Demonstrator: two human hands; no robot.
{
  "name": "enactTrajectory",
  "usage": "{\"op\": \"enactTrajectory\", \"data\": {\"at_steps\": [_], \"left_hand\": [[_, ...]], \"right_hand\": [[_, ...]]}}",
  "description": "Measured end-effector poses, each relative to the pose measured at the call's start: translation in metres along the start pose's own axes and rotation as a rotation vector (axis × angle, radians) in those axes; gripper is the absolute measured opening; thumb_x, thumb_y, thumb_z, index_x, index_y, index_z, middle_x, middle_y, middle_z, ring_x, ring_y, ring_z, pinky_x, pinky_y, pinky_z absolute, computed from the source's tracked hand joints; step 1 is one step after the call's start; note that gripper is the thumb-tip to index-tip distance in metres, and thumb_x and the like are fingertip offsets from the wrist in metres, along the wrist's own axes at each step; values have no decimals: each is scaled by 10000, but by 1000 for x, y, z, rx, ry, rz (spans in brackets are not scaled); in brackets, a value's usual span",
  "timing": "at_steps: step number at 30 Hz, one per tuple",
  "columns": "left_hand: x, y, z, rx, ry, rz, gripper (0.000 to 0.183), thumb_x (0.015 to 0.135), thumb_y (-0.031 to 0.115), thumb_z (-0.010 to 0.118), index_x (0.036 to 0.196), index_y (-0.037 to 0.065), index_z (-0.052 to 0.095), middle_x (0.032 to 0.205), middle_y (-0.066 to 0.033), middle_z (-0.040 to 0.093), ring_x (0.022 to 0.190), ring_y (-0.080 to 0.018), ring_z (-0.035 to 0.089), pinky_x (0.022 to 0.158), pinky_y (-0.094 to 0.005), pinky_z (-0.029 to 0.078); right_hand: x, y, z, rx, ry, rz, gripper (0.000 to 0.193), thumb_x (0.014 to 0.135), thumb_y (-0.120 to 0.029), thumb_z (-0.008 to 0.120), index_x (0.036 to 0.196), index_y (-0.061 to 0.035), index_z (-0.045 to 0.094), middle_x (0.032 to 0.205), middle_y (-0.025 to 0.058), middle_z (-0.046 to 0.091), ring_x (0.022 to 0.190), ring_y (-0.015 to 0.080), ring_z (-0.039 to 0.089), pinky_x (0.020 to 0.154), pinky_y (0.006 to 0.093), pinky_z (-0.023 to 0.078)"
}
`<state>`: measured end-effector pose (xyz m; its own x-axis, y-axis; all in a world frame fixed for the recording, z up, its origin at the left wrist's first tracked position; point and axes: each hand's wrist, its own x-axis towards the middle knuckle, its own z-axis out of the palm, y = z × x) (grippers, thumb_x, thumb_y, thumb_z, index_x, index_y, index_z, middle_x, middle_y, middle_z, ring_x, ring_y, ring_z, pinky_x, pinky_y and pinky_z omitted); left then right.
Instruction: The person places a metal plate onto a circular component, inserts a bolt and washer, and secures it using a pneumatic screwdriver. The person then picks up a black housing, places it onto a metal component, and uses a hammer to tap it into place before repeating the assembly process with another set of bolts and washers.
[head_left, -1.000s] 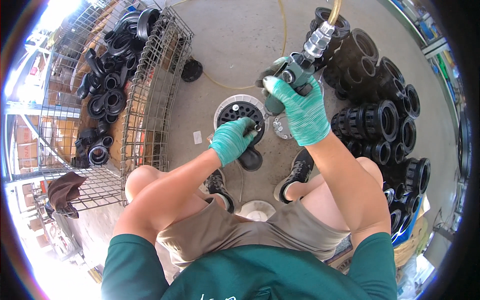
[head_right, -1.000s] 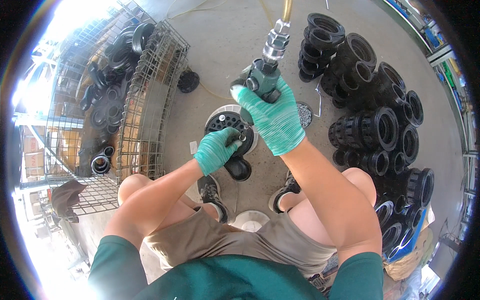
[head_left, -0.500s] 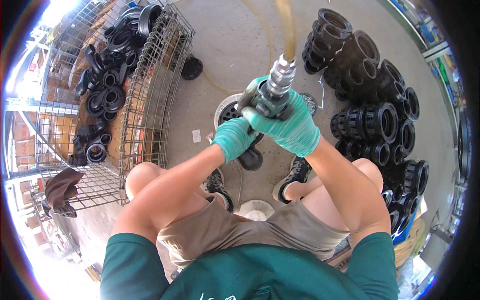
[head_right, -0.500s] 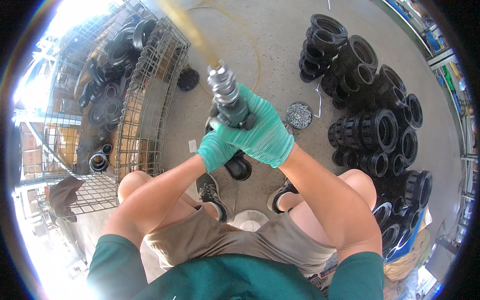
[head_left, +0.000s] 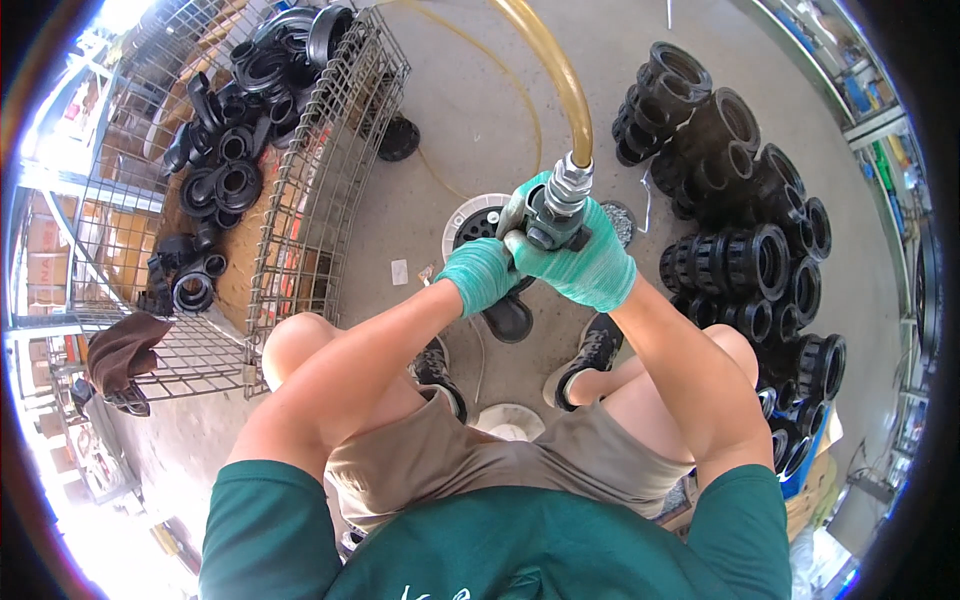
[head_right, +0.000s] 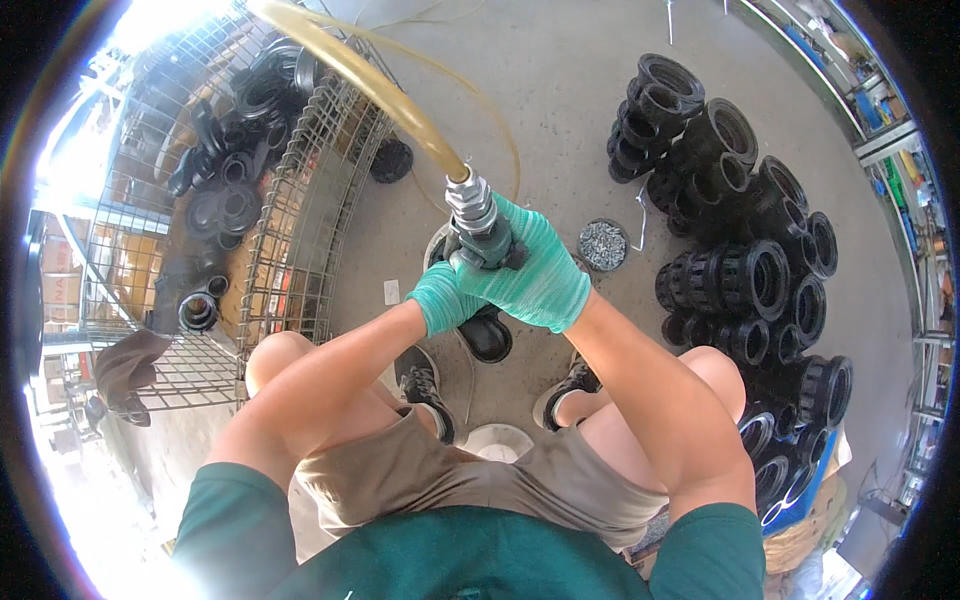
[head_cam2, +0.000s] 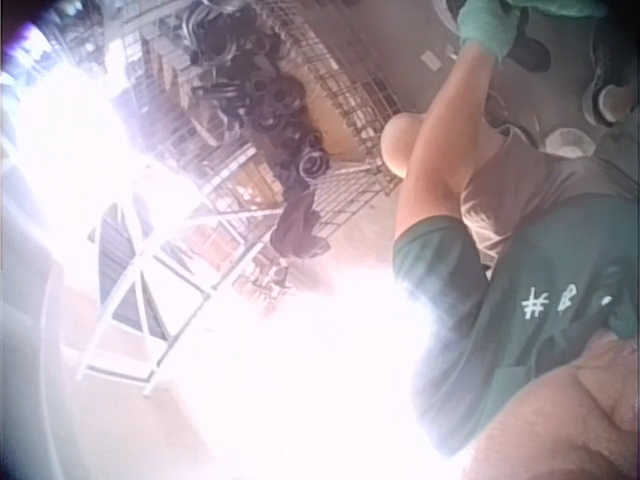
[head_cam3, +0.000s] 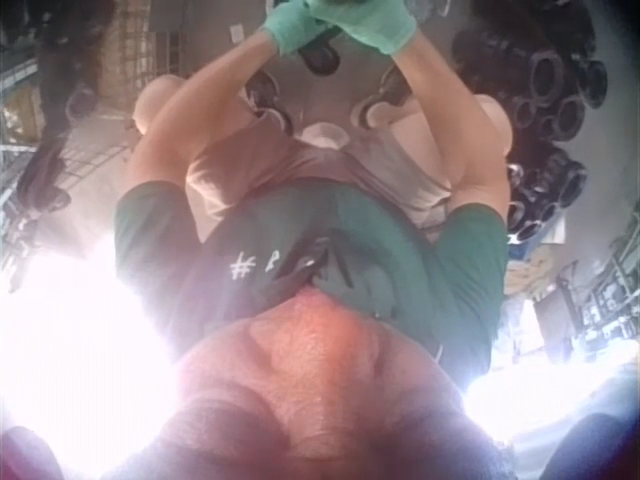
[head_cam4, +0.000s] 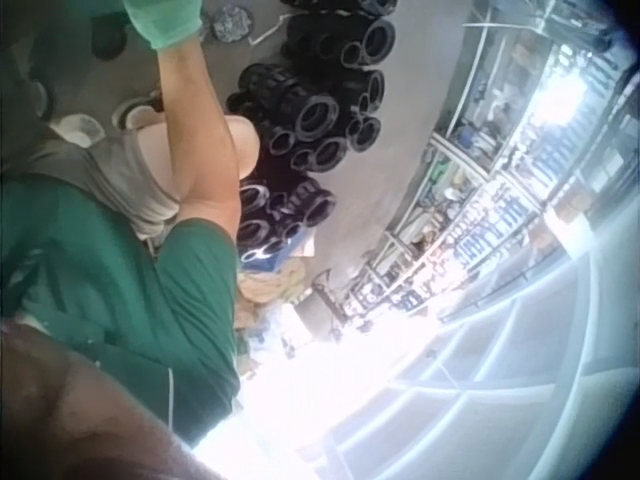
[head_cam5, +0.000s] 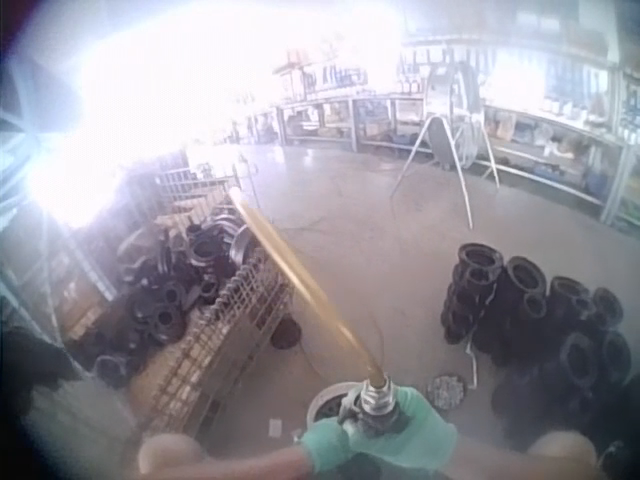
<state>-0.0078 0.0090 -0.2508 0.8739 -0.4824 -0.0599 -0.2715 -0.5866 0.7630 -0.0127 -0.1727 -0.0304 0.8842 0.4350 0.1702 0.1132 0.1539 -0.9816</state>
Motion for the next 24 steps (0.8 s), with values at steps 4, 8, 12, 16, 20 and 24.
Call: {"op": "enactTrajectory", "data": {"at_steps": [4, 8, 12, 16, 20, 24], "left_hand": [[5, -24, 18, -529, 62, -108, 229, 883, 268, 638, 861, 53, 713, 823, -151, 709, 754, -337, 662, 694, -423, 523], [7, -28, 15, -305, 58, 8, 156, 869, 198, 658, 912, 54, 702, 865, -114, 714, 778, -297, 651, 706, -389, 522], [1, -25, 1, -8, 43, 160, 213, 865, 191, 662, 1034, 61, 664, 878, -140, 709, 787, -329, 660, 715, -402, 529], [0, 64, -39, 121, -42, 126, 305, 861, 206, 665, 1130, 68, 627, 879, -182, 699, 791, -376, 669, 723, -434, 534], [-11, 107, -82, 215, -115, -80, 348, 847, 220, 681, 1146, 58, 608, 876, -216, 690, 792, -414, 664, 722, -471, 533], [-8, 114, -85, 194, -146, -125, 358, 840, 233, 692, 1136, 50, 607, 870, -220, 689, 797, -426, 665, 718, -483, 532]], "right_hand": [[2, 2, 0, -5, -9, -16, 455, 800, -38, 797, 1214, -51, 610, 998, -4, 689, 875, 77, 591, 841, 274, 530], [-1, -1, 2, 63, 1, -1, 453, 806, -13, 779, 1224, -49, 608, 1022, 10, 695, 896, 85, 611, 872, 281, 537], [1, -6, 5, 31, -13, 19, 449, 814, -20, 773, 1230, -43, 608, 1027, 14, 696, 910, 88, 624, 884, 288, 539], [-5, 0, -14, -30, 56, 20, 418, 820, -23, 767, 1208, -41, 612, 1011, 13, 693, 908, 90, 622, 874, 285, 538], [5, -13, -10, 133, 106, 20, 297, 834, -1, 735, 1111, -51, 639, 968, 1, 674, 881, 86, 606, 840, 272, 524], [5, -24, -21, 83, 207, 6, 198, 839, 13, 713, 1020, -53, 669, 930, -24, 645, 857, 65, 582, 792, 257, 513]]}}
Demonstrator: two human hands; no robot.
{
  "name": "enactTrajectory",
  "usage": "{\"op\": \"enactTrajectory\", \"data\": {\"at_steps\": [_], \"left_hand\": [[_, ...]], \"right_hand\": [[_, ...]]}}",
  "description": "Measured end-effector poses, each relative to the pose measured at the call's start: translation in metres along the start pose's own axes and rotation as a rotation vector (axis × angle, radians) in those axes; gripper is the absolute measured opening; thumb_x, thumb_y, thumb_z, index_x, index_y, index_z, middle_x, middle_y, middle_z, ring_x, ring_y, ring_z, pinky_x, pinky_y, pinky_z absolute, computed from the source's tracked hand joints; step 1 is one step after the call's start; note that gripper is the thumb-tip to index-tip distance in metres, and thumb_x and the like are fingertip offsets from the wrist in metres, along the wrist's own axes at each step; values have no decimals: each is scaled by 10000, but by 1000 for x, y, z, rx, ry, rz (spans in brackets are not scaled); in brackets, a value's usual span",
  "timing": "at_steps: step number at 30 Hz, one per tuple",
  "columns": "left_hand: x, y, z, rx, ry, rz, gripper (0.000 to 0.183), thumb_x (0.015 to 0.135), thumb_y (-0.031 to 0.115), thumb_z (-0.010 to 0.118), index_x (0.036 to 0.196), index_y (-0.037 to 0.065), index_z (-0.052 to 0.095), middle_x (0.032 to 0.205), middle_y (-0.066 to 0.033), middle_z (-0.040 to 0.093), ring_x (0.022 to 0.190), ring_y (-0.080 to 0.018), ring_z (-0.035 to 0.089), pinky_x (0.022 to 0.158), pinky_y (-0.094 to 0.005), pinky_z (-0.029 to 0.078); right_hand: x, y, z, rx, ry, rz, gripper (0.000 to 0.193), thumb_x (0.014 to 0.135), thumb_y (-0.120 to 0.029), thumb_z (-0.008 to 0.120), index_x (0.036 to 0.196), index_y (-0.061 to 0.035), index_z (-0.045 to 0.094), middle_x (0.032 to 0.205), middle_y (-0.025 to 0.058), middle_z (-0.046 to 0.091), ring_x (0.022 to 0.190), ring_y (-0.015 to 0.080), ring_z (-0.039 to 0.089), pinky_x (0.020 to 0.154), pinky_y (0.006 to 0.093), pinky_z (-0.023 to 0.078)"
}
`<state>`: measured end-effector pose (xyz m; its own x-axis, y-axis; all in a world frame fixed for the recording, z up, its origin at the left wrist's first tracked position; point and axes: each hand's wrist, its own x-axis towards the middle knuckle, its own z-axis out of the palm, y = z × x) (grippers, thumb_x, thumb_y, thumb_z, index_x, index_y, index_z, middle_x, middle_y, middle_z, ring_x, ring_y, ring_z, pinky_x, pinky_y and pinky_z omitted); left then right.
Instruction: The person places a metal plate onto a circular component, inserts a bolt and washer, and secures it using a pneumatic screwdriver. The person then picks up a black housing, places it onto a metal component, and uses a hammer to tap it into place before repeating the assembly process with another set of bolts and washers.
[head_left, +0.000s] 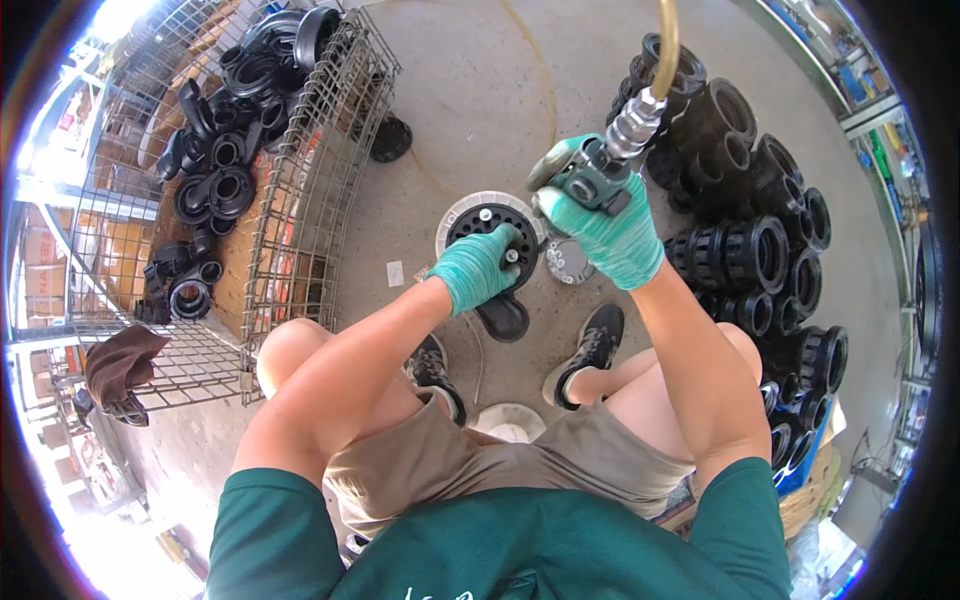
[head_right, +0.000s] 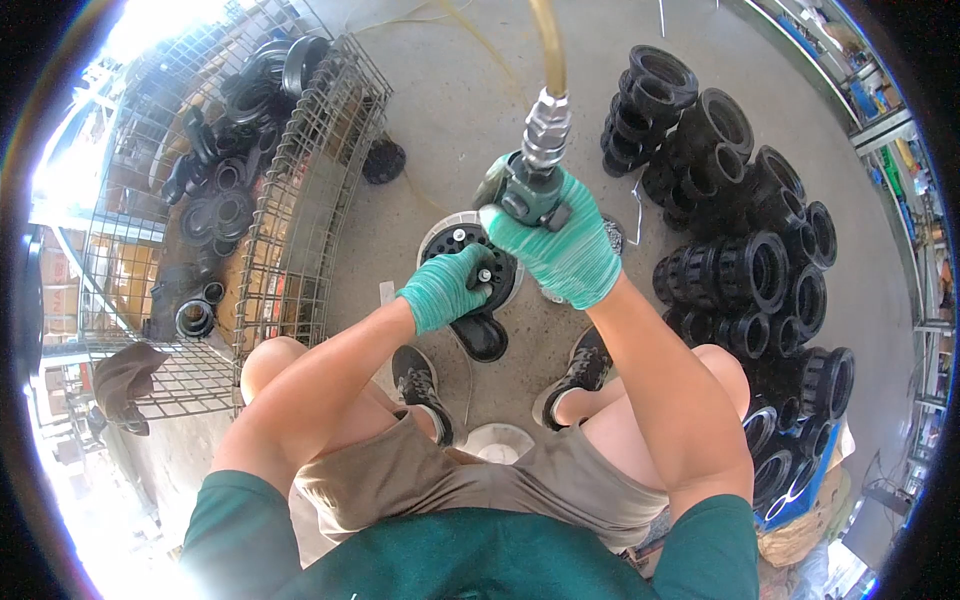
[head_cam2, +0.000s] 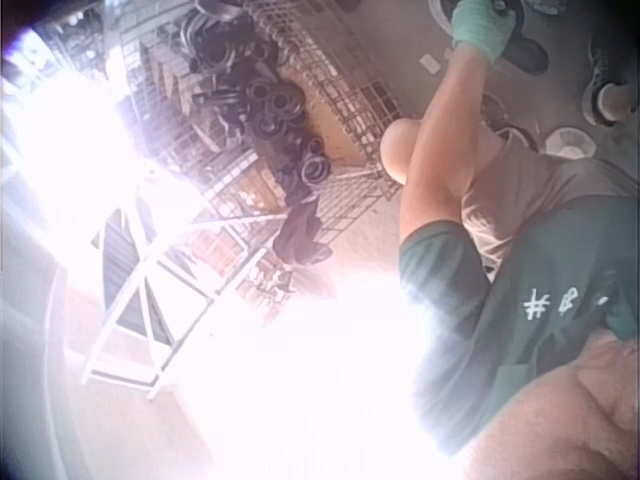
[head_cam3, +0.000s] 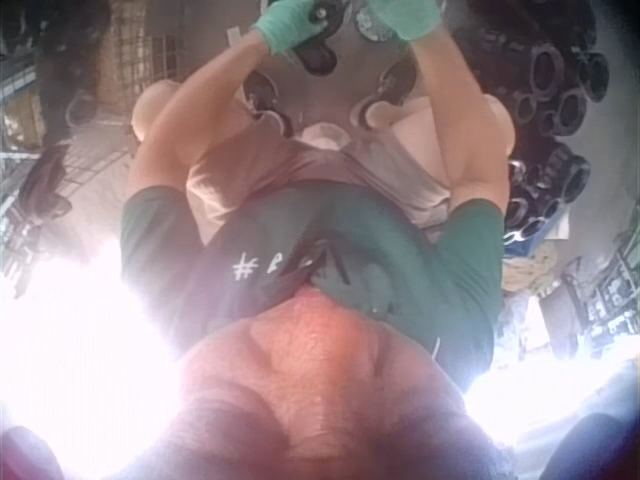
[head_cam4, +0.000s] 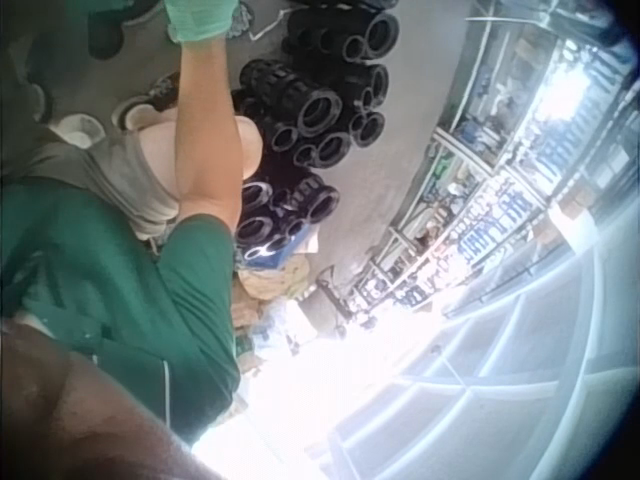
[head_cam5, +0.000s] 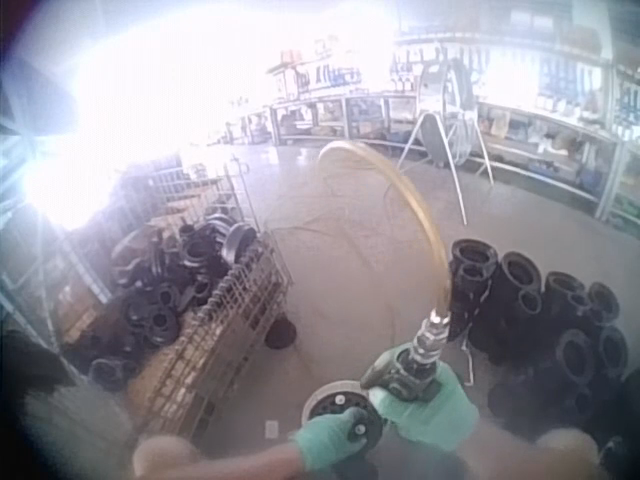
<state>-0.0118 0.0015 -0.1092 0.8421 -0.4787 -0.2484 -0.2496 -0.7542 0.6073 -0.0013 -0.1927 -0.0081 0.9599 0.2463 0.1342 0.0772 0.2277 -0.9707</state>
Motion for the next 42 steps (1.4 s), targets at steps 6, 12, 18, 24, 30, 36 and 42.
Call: {"op": "enactTrajectory", "data": {"at_steps": [6, 12, 18, 24, 30, 36, 42], "left_hand": [[0, -1, 4, 76, 5, -19, 322, 862, 263, 703, 1073, 38, 611, 873, -228, 691, 820, -424, 673, 724, -495, 533], [-1, 14, 2, 143, 13, -90, 289, 882, 255, 711, 1063, 38, 646, 893, -216, 698, 836, -405, 676, 747, -468, 539], [2, 13, 5, 179, 15, -194, 296, 891, 268, 704, 1054, 28, 649, 876, -215, 698, 831, -403, 677, 761, -468, 536], [1, 1, 5, 72, 33, -130, 343, 871, 281, 732, 1084, 25, 649, 883, -200, 706, 822, -384, 686, 764, -443, 541], [-5, 8, -1, 111, 48, -149, 426, 863, 354, 736, 1121, 31, 633, 871, -201, 707, 823, -383, 693, 753, -474, 545], [0, 24, 2, 220, 9, -189, 404, 900, 410, 673, 1063, 41, 644, 837, -213, 700, 794, -405, 682, 742, -500, 536], [6, 26, 6, 233, -9, -261, 339, 901, 345, 661, 1036, 34, 654, 843, -214, 702, 800, -404, 683, 753, -489, 542]], "right_hand": [[2, -10, -8, -28, 69, -49, 223, 844, 19, 714, 1046, -64, 669, 953, -19, 667, 865, 74, 597, 796, 255, 519], [-1, -17, -13, -46, 48, -38, 256, 841, 18, 716, 1076, -67, 657, 980, -2, 677, 900, 89, 621, 826, 266, 537], [-2, -16, -12, -39, 47, -73, 254, 837, 21, 716, 1067, -66, 655, 987, 5, 674, 915, 94, 625, 838, 273, 541], [-2, -14, -9, -37, 53, -93, 255, 844, 20, 714, 1077, -65, 654, 992, 3, 681, 914, 94, 630, 849, 273, 542], [0, -11, -5, 91, 97, -52, 254, 849, 11, 721, 1080, -73, 655, 978, -4, 683, 895, 86, 633, 827, 263, 544], [7, -8, -7, 54, 141, -57, 275, 842, -9, 741, 1098, -73, 664, 963, 0, 707, 845, 79, 652, 770, 245, 550], [7, -5, -9, 45, 169, -80, 279, 842, -25, 745, 1105, -71, 662, 951, 5, 710, 817, 82, 660, 746, 239, 557]]}}
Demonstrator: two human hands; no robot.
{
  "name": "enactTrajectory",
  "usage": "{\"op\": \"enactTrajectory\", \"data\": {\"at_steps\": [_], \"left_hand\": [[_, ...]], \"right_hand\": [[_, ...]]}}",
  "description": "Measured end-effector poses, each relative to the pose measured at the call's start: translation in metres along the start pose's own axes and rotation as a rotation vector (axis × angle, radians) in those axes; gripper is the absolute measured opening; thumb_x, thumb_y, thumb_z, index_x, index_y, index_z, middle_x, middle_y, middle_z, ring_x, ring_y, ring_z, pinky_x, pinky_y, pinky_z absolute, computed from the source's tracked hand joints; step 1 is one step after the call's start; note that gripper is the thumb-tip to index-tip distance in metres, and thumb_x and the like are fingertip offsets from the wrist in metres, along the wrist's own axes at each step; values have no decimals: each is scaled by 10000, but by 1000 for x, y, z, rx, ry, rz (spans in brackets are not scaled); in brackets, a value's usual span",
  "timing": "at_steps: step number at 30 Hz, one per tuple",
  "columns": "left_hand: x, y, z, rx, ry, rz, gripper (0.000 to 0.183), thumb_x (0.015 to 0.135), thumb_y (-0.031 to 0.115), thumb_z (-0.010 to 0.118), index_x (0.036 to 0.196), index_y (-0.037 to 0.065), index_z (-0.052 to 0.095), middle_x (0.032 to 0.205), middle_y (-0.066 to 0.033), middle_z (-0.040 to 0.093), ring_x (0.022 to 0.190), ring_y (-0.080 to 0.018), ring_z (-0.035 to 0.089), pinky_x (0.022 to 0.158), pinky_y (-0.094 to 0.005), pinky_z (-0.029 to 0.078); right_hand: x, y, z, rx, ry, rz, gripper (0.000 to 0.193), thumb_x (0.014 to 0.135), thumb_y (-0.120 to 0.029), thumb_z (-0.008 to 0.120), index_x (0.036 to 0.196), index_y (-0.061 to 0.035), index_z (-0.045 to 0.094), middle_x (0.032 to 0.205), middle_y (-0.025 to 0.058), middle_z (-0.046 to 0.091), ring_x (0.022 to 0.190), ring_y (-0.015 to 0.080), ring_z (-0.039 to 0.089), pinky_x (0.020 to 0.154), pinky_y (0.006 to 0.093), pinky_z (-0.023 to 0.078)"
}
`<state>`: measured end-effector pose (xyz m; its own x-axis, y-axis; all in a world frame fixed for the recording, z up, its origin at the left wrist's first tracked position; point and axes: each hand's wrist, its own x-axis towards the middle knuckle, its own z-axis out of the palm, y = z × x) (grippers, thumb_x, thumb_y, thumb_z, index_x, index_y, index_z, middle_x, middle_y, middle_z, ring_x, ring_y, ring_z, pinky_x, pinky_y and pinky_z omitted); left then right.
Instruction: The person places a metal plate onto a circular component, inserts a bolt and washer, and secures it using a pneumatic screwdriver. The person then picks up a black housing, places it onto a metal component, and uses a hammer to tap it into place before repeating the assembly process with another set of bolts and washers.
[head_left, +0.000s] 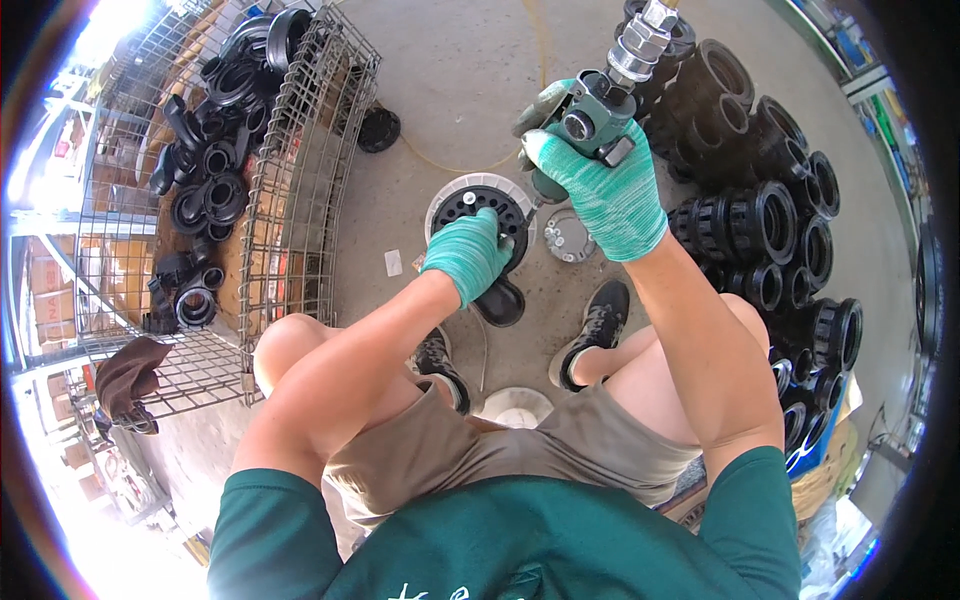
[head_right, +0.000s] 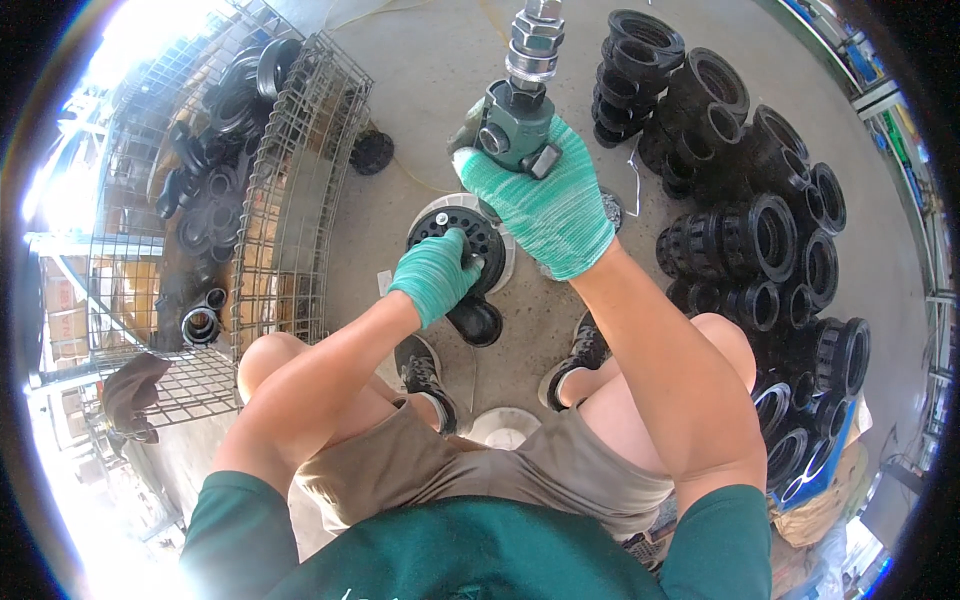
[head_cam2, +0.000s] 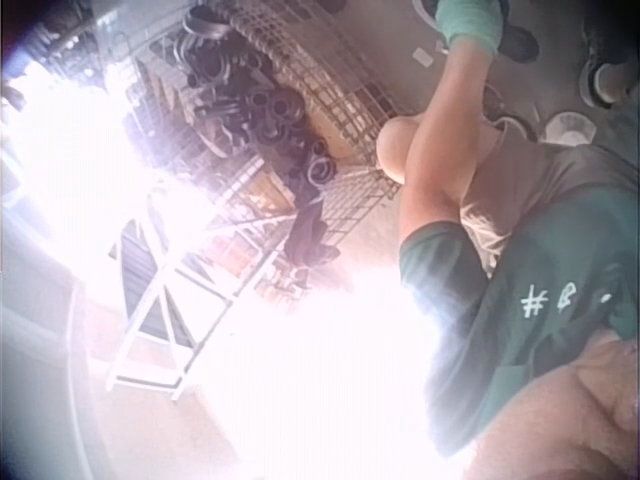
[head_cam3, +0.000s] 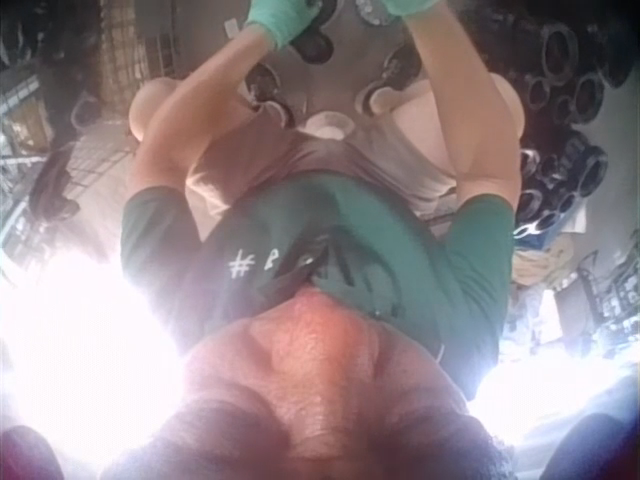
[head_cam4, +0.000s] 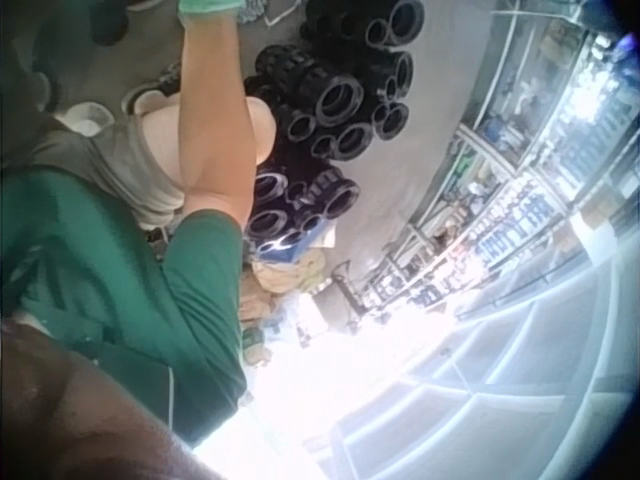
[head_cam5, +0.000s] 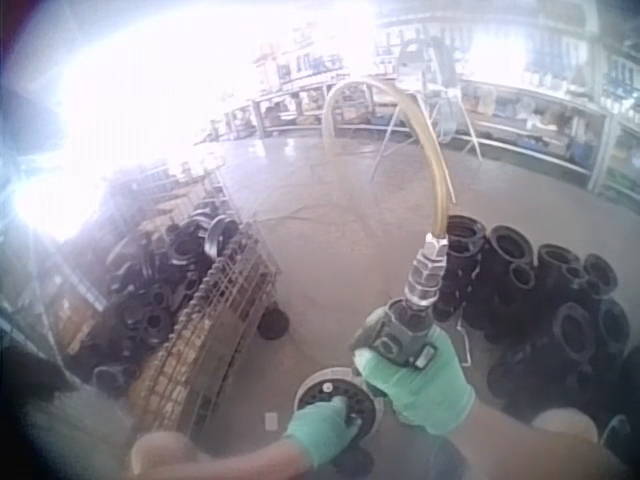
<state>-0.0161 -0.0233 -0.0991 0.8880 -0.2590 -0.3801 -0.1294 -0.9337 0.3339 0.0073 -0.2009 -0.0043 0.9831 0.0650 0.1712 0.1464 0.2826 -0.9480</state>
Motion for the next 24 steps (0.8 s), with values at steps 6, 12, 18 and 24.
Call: {"op": "enactTrajectory", "data": {"at_steps": [6, 12, 18, 24], "left_hand": [[4, -14, 1, -154, 26, 37, 341, 860, 299, 729, 1036, 16, 655, 913, -227, 703, 839, -395, 680, 769, -463, 534], [-11, -17, -29, -35, 37, 8, 812, 720, 472, 836, 1332, 38, 523, 975, -198, 722, 912, -359, 707, 803, -426, 551], [-21, -33, -50, 214, -186, -127, 1317, 602, 614, 861, 1578, 58, 173, 1096, -201, 717, 1023, -343, 703, 873, -432, 554], [-18, -39, -45, 209, -241, -173, 1421, 584, 617, 875, 1599, 54, 54, 1078, -201, 719, 1017, -346, 704, 876, -417, 558]], "right_hand": [[0, -2, -7, -35, -26, -48, 292, 847, -31, 734, 1125, -68, 653, 974, 4, 708, 846, 93, 657, 783, 256, 554], [-2, 28, -22, -570, -155, 210, 406, 795, -117, 750, 1174, -40, 626, 940, 56, 706, 812, 136, 638, 800, 295, 535], [-25, 102, -52, -598, -180, 502, 418, 829, -63, 736, 1224, -46, 601, 982, 32, 689, 858, 128, 656, 772, 297, 556], [-59, 125, -47, -239, -99, 807, 397, 799, -25, 715, 1183, -78, 627, 925, 32, 683, 743, 144, 646, 687, 314, 552]]}}
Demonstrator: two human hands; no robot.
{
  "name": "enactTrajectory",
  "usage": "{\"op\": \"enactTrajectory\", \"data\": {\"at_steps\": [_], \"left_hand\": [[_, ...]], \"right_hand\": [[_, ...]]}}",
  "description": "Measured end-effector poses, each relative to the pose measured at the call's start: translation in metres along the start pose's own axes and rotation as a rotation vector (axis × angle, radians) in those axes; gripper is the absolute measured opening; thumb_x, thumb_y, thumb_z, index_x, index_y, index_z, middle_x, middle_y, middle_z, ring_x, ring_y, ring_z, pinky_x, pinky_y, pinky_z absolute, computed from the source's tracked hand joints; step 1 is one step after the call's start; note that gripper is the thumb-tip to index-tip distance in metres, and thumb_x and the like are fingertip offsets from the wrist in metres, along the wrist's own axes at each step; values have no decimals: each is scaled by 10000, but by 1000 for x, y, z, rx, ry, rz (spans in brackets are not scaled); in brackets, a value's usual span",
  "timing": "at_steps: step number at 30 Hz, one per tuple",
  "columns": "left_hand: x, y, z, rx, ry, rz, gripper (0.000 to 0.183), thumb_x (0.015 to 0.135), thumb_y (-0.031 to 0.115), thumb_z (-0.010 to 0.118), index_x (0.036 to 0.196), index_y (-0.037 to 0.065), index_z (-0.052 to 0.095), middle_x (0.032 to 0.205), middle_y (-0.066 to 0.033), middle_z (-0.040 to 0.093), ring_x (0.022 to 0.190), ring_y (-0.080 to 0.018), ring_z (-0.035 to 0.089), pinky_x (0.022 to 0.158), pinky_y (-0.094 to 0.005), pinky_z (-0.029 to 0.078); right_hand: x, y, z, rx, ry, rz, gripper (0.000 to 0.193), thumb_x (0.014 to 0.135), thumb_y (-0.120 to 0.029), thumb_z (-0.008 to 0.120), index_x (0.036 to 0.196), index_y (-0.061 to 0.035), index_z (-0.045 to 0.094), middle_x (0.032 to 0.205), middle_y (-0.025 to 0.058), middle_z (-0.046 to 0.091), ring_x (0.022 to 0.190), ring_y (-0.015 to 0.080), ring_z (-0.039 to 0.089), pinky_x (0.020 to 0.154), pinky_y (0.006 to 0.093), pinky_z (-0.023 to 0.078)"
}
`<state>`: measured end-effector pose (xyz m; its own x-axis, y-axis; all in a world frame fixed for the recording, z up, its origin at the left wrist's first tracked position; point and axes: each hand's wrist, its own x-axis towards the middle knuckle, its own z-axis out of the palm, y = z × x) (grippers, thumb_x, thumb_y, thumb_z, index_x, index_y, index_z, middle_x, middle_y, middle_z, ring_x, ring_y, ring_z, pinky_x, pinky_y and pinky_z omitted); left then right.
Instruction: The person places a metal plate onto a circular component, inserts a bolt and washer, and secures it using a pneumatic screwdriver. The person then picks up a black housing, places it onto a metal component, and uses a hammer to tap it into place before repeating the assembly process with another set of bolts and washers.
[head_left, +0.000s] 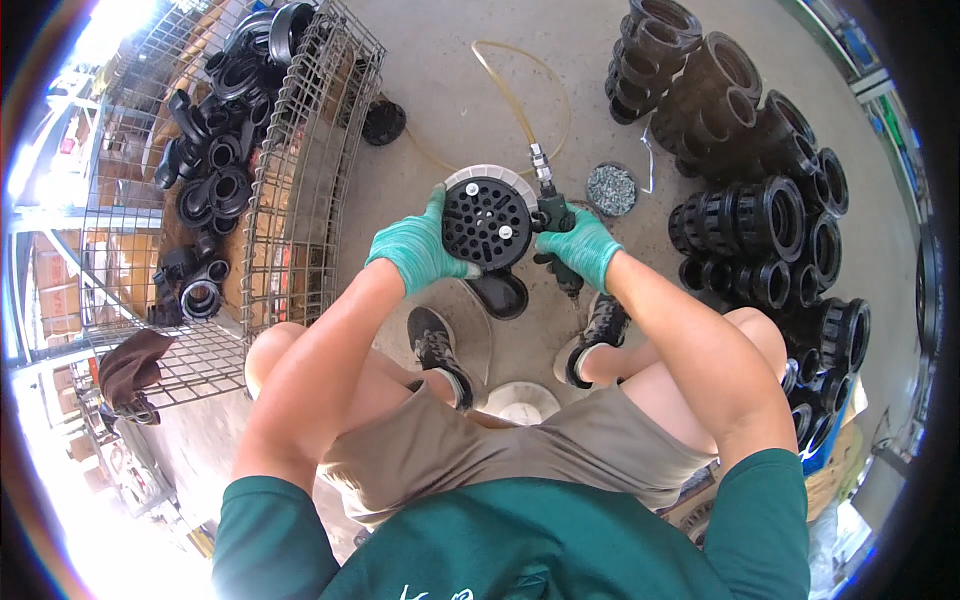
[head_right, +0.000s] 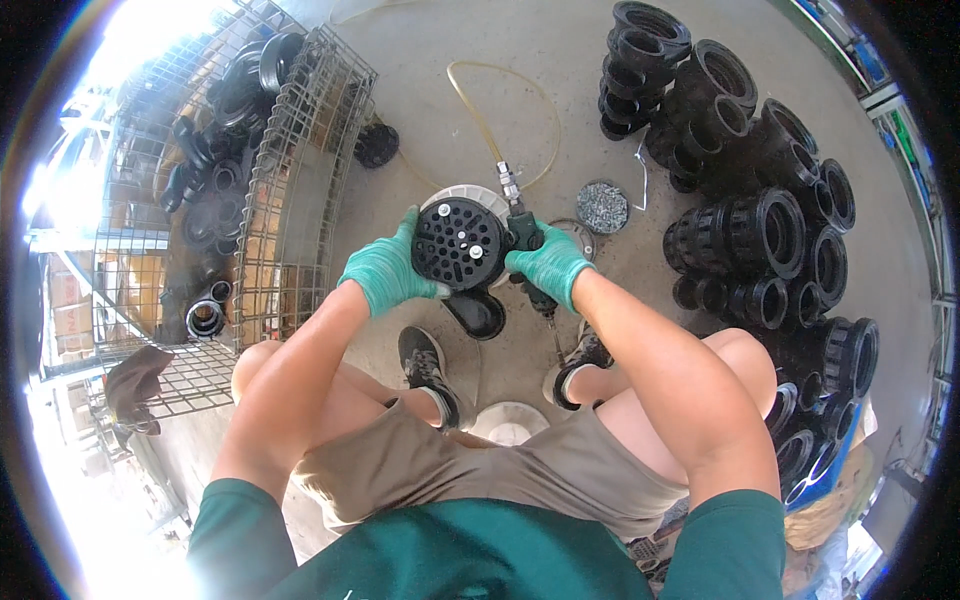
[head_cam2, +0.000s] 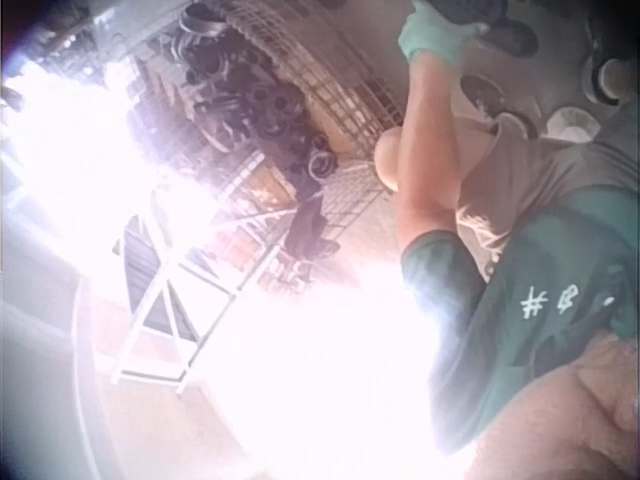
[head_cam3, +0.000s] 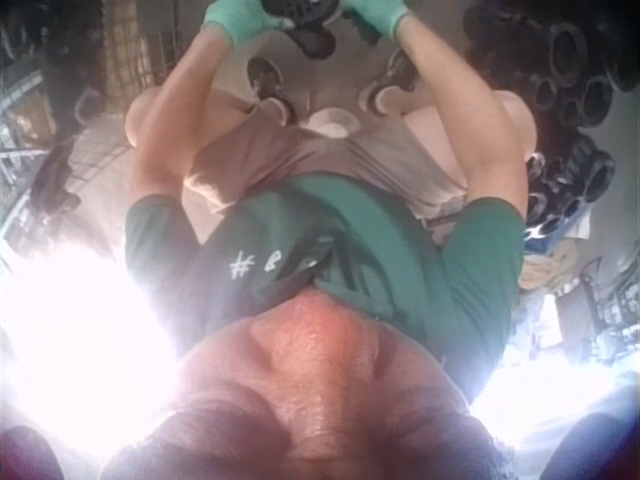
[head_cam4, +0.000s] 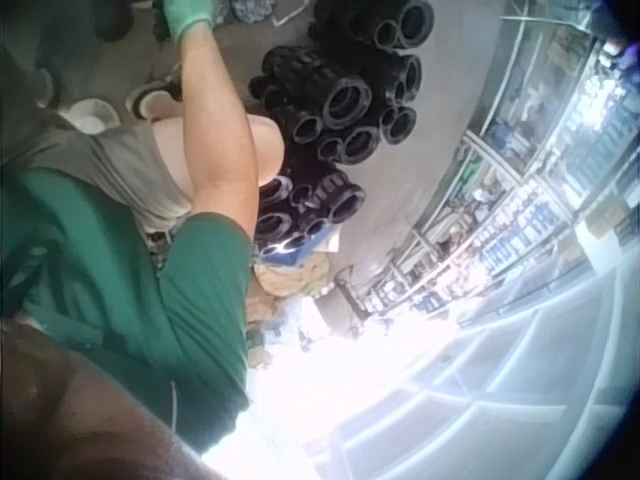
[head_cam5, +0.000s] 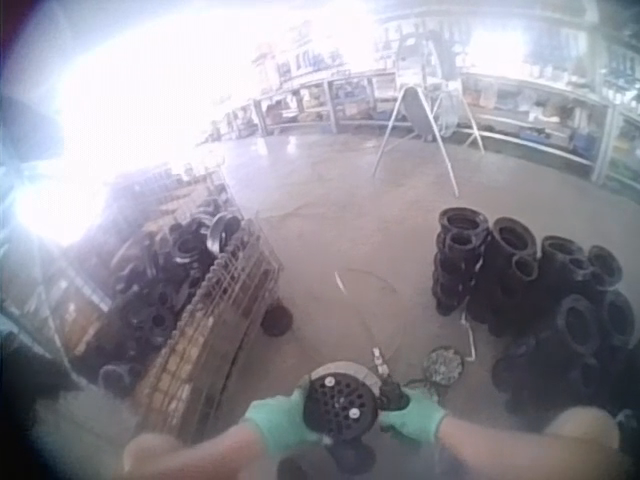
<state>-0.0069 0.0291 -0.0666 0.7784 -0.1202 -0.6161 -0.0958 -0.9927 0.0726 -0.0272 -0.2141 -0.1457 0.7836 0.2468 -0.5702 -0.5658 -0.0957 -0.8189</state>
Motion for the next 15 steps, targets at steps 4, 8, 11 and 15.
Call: {"op": "enactTrajectory", "data": {"at_steps": [4, 8, 11, 15], "left_hand": [[4, -1, 3, -32, -14, 1, 1420, 556, 591, 897, 1585, 21, 101, 1109, -233, 703, 1042, -367, 690, 876, -423, 552], [9, -2, 16, -121, 35, 6, 1389, 546, 580, 906, 1556, -24, 168, 1089, -241, 704, 1017, -379, 695, 873, -425, 555], [10, -6, 24, -176, 81, 26, 1366, 543, 579, 907, 1537, -44, 205, 1073, -242, 706, 1002, -386, 697, 866, -426, 557], [7, -5, 19, -151, 69, 52, 1379, 567, 614, 880, 1553, -35, 166, 1127, -232, 700, 1035, -346, 702, 893, -410, 556]], "right_hand": [[-4, 7, 4, 52, -6, 13, 402, 799, -18, 710, 1185, -88, 628, 931, 33, 685, 728, 143, 644, 668, 309, 550], [4, 20, 5, 102, 9, -1, 332, 831, -31, 747, 1152, -49, 665, 936, 58, 712, 790, 166, 687, 672, 312, 575], [1, 16, 12, 86, 19, -98, 356, 834, -27, 747, 1174, -45, 647, 943, 68, 714, 777, 169, 688, 666, 315, 574], [3, 13, 13, 40, 33, -93, 386, 831, -20, 751, 1197, -39, 631, 954, 70, 713, 768, 169, 685, 663, 319, 573]]}}
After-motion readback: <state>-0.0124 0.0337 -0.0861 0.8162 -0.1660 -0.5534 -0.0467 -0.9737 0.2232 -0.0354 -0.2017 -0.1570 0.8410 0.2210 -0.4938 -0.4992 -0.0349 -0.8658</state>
